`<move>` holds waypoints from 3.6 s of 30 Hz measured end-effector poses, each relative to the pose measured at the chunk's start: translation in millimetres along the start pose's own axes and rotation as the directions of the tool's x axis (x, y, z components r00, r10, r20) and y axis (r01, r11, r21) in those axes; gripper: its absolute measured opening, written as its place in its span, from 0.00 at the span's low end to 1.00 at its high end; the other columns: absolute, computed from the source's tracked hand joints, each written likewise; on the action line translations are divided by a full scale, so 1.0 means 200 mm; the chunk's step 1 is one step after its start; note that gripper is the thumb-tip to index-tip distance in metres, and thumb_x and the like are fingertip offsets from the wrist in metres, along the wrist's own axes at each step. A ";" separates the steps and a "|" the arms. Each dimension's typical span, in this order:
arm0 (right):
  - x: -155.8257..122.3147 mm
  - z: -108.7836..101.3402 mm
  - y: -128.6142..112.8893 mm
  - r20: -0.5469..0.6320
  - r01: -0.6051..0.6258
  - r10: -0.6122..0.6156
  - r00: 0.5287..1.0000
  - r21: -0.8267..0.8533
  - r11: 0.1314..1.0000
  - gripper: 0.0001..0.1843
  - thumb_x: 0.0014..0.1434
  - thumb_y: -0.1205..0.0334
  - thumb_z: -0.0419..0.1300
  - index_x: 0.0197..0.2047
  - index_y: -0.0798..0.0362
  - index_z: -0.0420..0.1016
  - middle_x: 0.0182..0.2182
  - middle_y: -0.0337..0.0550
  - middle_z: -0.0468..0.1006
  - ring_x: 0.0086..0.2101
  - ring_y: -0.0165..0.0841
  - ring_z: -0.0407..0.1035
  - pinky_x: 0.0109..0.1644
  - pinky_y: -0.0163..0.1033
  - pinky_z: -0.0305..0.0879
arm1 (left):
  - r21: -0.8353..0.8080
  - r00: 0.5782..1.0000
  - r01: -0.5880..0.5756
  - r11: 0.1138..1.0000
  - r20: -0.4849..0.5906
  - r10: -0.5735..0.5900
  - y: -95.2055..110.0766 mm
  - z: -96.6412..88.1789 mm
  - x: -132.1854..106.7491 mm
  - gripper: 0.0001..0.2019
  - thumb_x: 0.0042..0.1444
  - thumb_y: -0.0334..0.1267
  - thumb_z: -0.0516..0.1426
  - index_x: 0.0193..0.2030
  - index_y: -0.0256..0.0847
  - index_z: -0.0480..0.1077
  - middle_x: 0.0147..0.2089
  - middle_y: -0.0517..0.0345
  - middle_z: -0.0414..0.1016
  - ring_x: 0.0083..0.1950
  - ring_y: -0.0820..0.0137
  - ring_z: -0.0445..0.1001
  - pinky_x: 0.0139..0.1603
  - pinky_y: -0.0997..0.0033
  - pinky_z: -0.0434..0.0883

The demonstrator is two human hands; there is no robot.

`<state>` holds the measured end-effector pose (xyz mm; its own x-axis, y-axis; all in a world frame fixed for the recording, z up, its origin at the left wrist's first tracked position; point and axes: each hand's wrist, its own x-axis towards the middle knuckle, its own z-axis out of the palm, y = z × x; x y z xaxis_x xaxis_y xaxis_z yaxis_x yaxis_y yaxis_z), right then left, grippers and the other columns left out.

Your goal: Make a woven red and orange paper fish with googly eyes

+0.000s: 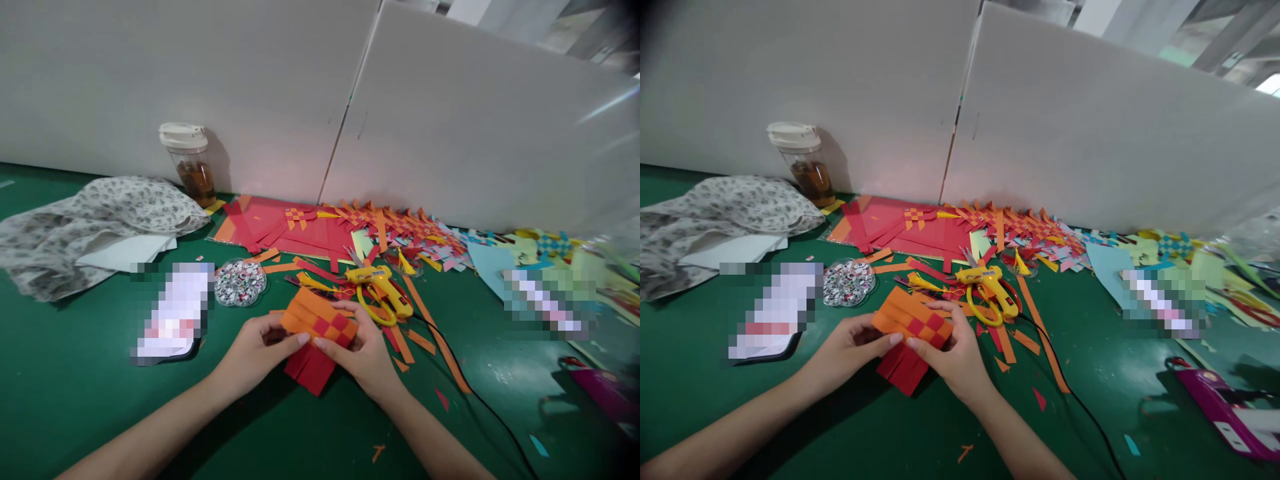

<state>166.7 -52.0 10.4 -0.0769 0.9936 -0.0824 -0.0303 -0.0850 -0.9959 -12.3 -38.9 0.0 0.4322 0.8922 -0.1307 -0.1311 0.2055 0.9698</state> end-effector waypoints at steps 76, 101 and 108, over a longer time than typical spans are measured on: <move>0.06 -0.18 -0.01 0.237 0.506 -0.668 0.706 -0.828 0.242 0.08 0.55 0.68 0.56 0.40 0.48 0.66 0.42 0.47 0.76 0.46 0.39 0.69 0.55 0.50 0.60 | 0.870 0.799 -0.488 0.073 0.412 0.438 -0.05 -0.10 -0.01 0.07 0.60 0.36 0.52 0.35 0.41 0.70 0.32 0.57 0.73 0.36 0.67 0.68 0.37 0.66 0.64; 0.12 -0.40 0.03 -0.028 0.351 -0.625 0.780 -0.807 0.475 0.22 0.54 0.59 0.61 0.51 0.51 0.61 0.47 0.51 0.73 0.46 0.41 0.71 0.46 0.45 0.71 | 0.771 0.684 -0.630 -0.097 0.610 0.400 0.00 -0.10 -0.08 0.12 0.61 0.28 0.46 0.42 0.38 0.70 0.36 0.51 0.78 0.39 0.66 0.75 0.41 0.64 0.73; 0.11 -0.33 0.02 0.287 0.493 -0.603 0.745 -0.845 0.207 0.15 0.56 0.64 0.57 0.48 0.48 0.64 0.44 0.47 0.75 0.45 0.40 0.71 0.48 0.47 0.69 | 0.777 0.693 -0.618 -0.118 0.610 0.384 0.01 -0.10 -0.09 0.11 0.60 0.27 0.47 0.41 0.38 0.69 0.36 0.51 0.77 0.39 0.66 0.75 0.40 0.66 0.73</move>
<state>230.0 -26.0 1.4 -0.3251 0.7698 0.5492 0.7978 0.5351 -0.2778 -38.1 -46.2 -0.8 0.7934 0.4522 0.4073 0.4417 -0.8883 0.1259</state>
